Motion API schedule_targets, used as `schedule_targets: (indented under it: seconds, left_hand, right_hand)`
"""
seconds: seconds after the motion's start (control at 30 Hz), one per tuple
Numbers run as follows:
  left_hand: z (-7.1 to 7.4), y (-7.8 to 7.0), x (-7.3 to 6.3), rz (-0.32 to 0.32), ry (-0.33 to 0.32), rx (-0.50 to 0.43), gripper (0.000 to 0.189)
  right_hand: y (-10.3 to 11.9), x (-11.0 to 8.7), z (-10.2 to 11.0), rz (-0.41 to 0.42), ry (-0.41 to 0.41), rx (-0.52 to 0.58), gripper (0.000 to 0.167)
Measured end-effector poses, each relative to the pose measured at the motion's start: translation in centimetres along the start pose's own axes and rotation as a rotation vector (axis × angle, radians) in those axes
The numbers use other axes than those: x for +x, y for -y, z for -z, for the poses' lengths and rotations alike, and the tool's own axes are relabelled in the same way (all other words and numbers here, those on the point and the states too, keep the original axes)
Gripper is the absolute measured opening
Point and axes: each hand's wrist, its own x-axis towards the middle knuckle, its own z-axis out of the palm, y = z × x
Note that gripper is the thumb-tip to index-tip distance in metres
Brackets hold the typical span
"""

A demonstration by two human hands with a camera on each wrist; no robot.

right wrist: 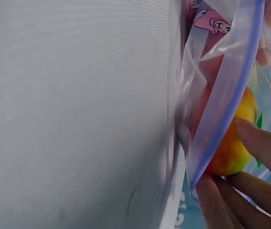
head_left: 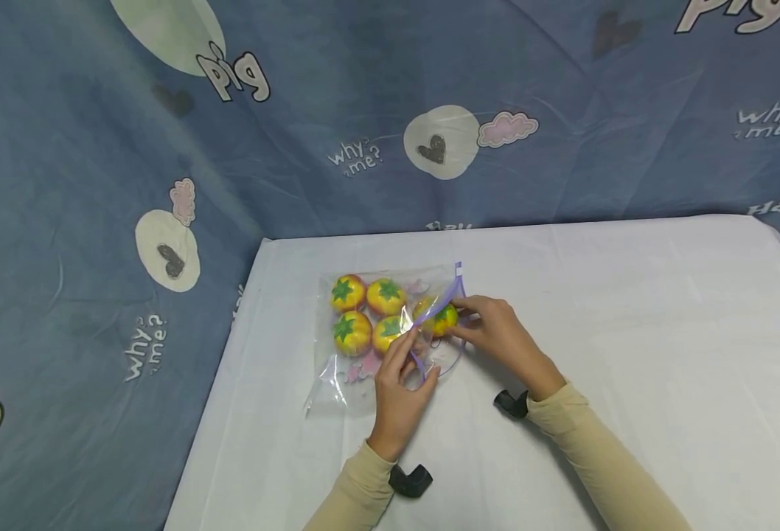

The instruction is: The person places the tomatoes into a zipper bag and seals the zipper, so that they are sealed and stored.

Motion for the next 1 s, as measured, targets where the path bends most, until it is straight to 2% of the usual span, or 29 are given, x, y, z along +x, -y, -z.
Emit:
schedule_targets:
  seconds: [0.23,0.47,1.0]
  left_hand:
    - [0.0,-0.2,0.0,0.023,0.004,-0.010,0.075]
    - [0.0,0.0,0.0,0.012,0.002,-0.010,0.072]
    - [0.0,0.0,-0.1,0.004,-0.010,0.012,0.073]
  right_hand:
    - [0.3,0.6,-0.6,0.002,-0.043,-0.046,0.038]
    - [0.5,1.0,-1.3,0.003,-0.069,-0.093,0.033]
    - [0.0,1.4,-1.7,-0.008,-0.084,-0.044,0.036]
